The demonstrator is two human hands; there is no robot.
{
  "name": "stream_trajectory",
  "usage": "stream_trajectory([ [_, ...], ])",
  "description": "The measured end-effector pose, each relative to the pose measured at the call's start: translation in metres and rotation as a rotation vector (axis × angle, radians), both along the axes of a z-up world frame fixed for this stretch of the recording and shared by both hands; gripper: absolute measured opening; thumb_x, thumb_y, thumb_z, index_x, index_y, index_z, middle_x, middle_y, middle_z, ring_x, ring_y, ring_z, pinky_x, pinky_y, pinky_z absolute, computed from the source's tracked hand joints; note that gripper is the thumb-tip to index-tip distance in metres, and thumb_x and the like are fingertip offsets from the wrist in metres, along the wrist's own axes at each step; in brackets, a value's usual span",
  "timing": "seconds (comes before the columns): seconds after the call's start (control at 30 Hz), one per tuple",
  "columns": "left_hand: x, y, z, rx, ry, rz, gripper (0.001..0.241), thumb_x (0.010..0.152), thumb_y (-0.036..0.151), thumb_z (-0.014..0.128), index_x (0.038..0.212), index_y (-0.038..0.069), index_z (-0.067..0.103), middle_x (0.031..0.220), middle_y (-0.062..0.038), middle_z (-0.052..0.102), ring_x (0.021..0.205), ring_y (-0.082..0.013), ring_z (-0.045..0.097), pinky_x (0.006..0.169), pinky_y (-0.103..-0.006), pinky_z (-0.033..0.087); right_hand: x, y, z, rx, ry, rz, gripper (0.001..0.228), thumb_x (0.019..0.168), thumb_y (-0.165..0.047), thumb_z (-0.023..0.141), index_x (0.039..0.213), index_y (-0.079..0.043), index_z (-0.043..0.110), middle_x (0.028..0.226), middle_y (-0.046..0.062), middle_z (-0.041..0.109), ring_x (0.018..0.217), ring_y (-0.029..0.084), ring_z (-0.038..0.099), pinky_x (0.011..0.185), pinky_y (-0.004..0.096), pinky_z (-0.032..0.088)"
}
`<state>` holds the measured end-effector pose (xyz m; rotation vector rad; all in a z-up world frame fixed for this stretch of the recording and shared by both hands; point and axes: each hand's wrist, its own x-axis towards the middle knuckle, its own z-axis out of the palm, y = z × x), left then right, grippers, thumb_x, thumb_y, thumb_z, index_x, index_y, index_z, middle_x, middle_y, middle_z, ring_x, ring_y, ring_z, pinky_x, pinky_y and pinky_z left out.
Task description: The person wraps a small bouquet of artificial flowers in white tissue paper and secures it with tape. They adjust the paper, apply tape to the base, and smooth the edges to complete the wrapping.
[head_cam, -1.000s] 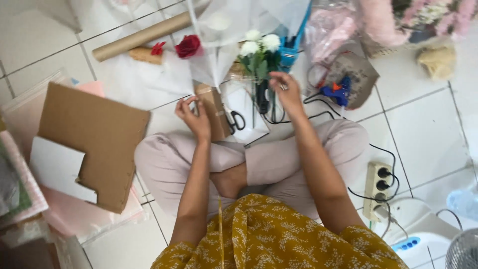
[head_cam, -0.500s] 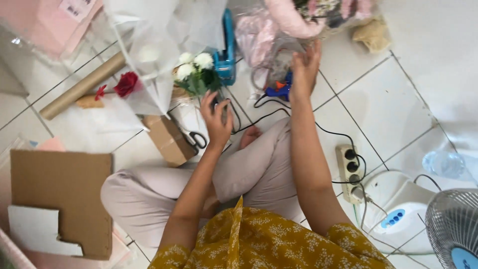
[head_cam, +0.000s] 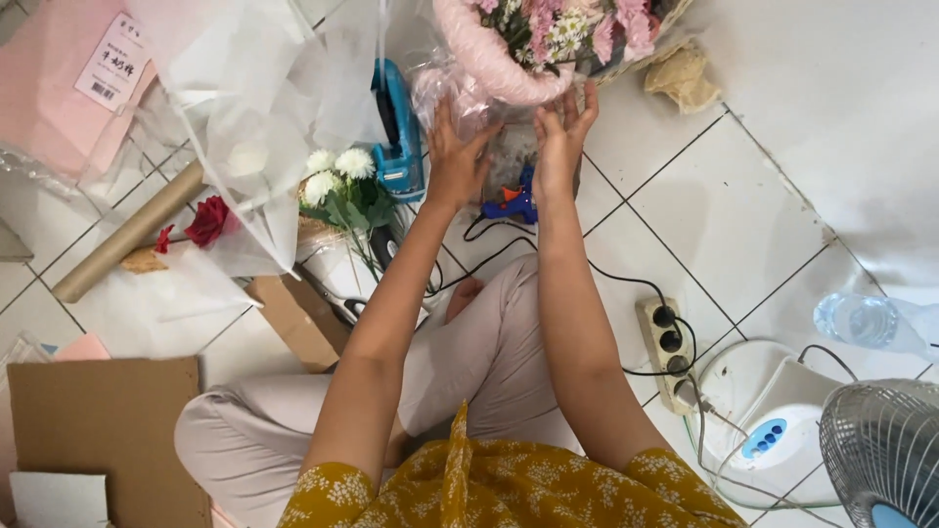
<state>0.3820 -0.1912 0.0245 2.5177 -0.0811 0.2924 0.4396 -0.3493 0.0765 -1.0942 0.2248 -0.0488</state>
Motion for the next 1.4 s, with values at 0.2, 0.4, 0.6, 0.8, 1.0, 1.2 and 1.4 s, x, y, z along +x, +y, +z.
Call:
stream_trajectory([
  [0.2,0.032,-0.016,0.01,-0.04,0.144,0.137,0.049,0.095,0.018,0.073,0.139,0.039,0.065,0.163,-0.024,-0.014,0.153,-0.049,-0.007,0.114,-0.081,0.011,0.0,0.002,0.003,-0.26,-0.088,0.112,0.089,0.09,-0.015,0.069,0.162,-0.026,0.019,0.171,0.011,0.021,0.153,0.041,0.033,0.12,0.057,0.038],
  [0.4,0.058,-0.019,-0.019,0.147,0.089,0.254,0.032,0.093,0.03,0.073,0.123,0.019,0.07,0.161,-0.033,-0.01,0.152,-0.0504,-0.008,0.112,-0.0792,0.025,0.015,0.0,-0.007,-0.199,-0.295,0.234,0.084,0.098,0.016,0.048,0.164,-0.031,0.026,0.173,0.002,0.02,0.155,0.035,0.037,0.111,0.036,0.05],
  [0.6,0.076,-0.019,-0.018,0.268,0.168,0.322,0.046,0.092,0.025,0.071,0.135,0.016,0.06,0.149,-0.039,0.024,0.14,-0.0542,0.026,0.101,-0.0596,0.041,0.058,-0.047,0.024,-0.946,-0.203,0.173,0.054,0.086,0.019,0.053,0.124,-0.018,0.066,0.13,0.01,0.063,0.085,0.011,0.061,0.067,0.015,0.057],
  [0.8,0.079,-0.015,-0.015,0.224,0.087,0.347,0.033,0.093,0.025,0.071,0.118,0.005,0.069,0.145,-0.036,0.031,0.135,-0.0511,0.032,0.099,-0.0569,0.042,0.137,-0.105,-0.006,-1.659,-0.835,0.304,0.028,0.087,0.004,0.066,0.111,-0.004,0.079,0.105,0.011,0.076,0.109,0.031,0.059,0.102,0.048,0.033],
  [1.0,0.084,-0.011,-0.019,0.2,0.117,0.35,0.05,0.098,0.03,0.065,0.136,-0.002,0.057,0.145,-0.034,0.032,0.134,-0.0497,0.033,0.098,-0.0566,0.043,0.176,-0.109,-0.002,-2.098,-0.68,0.263,0.024,0.105,-0.024,0.076,0.083,-0.017,0.075,0.074,-0.002,0.063,0.08,0.023,0.058,0.098,0.047,0.039],
  [1.2,0.082,-0.017,-0.011,0.165,0.154,0.351,0.027,0.095,0.029,0.068,0.11,0.009,0.076,0.152,-0.036,0.026,0.141,-0.0516,0.028,0.102,-0.0567,0.041,0.201,-0.086,-0.001,-2.013,-0.037,0.599,0.024,0.091,-0.025,0.05,0.082,-0.026,0.028,0.063,-0.007,0.031,0.081,0.023,0.045,0.107,0.049,0.017],
  [1.4,0.078,-0.011,-0.012,0.121,0.166,0.278,0.04,0.096,0.027,0.067,0.134,0.017,0.063,0.154,-0.036,0.016,0.145,-0.0545,0.02,0.103,-0.0606,0.041,0.232,-0.079,-0.058,-2.345,0.021,0.416,0.021,0.105,-0.035,0.036,0.09,-0.021,0.03,0.083,0.002,0.033,0.074,0.028,0.03,0.061,0.045,0.026],
])
